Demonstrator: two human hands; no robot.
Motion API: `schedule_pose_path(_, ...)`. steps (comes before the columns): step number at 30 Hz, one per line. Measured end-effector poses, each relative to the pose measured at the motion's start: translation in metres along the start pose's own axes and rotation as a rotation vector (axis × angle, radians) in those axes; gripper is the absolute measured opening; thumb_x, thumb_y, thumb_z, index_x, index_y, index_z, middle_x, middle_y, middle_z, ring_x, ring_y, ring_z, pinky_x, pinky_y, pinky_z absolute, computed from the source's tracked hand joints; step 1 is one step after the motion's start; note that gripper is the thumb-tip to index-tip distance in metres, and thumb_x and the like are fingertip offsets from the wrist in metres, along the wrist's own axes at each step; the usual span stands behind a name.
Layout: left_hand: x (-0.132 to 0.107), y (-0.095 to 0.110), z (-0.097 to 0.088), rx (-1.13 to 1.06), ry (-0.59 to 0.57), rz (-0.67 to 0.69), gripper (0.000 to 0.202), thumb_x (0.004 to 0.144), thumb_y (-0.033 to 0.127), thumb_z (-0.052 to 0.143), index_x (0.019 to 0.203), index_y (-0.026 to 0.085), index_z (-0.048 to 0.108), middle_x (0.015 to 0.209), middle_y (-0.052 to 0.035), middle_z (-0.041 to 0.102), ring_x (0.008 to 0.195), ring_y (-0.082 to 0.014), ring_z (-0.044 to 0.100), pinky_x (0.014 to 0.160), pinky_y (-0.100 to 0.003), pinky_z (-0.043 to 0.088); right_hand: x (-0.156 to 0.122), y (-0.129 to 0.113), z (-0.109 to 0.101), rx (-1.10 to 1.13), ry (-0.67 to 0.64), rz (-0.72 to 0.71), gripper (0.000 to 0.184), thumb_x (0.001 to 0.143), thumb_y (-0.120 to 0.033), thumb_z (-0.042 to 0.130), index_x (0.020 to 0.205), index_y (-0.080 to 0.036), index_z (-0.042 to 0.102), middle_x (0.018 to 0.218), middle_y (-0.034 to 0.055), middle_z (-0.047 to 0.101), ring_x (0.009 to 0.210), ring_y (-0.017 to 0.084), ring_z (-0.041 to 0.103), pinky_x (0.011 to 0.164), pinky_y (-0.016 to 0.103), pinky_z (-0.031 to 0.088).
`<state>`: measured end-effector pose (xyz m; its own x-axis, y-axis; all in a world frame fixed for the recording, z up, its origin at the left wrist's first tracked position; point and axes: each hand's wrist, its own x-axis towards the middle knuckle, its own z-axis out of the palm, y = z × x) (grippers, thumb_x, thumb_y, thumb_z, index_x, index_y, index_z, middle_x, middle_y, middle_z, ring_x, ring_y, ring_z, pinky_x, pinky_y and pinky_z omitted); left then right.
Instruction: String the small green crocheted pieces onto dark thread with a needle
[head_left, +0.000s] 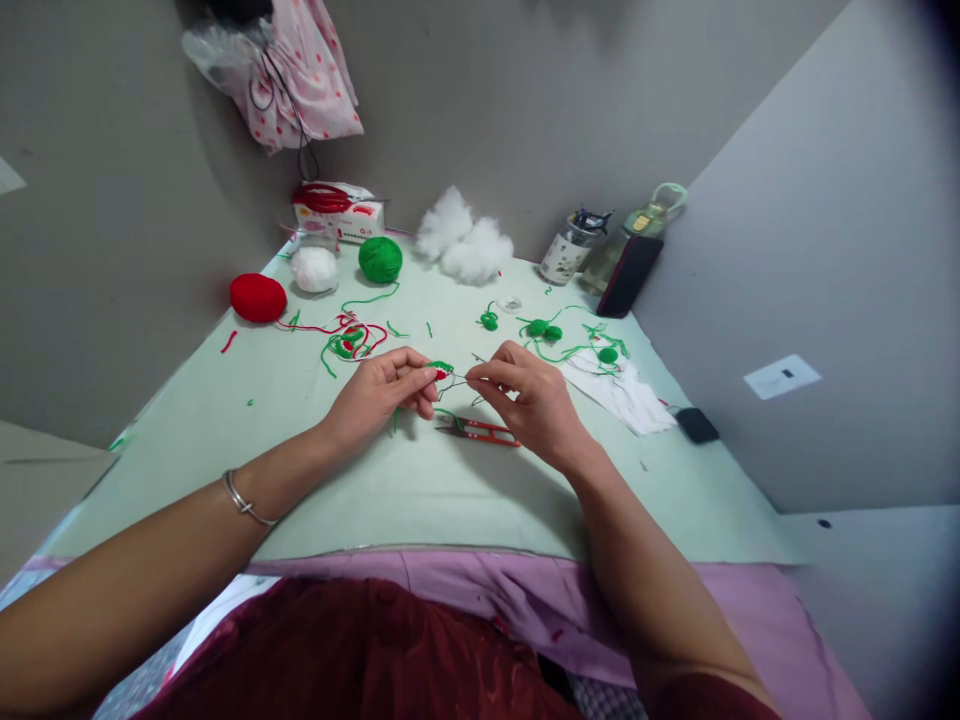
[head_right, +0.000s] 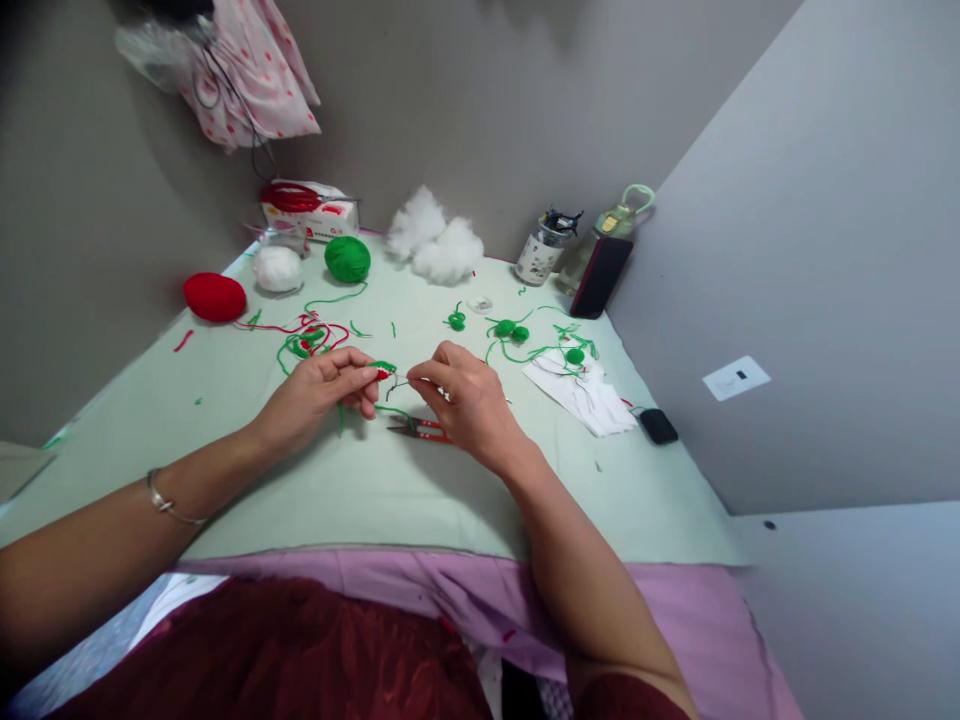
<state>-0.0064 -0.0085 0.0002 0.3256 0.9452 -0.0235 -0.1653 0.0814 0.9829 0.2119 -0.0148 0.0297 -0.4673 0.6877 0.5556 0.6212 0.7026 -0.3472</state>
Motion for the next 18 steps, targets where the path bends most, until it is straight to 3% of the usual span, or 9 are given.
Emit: schedule_pose_path(18,0.0011,-0.0023,-0.0024,-0.005,-0.045,-0.027,0.026,0.088,0.04,0.074,0.088,0.017,0.062,0.075,0.0012,0.07,0.061,-0.0109,0.067,0.064,-0.024,0.054,0.0009,-0.0011,-0.0031,0.024,-0.043,0.026,0.014,0.096,-0.013,0.06,0.089,-0.019,0.071,0.078,0.0017,0.054,0.071,0.013,0.051,0.064,0.026,0.039)
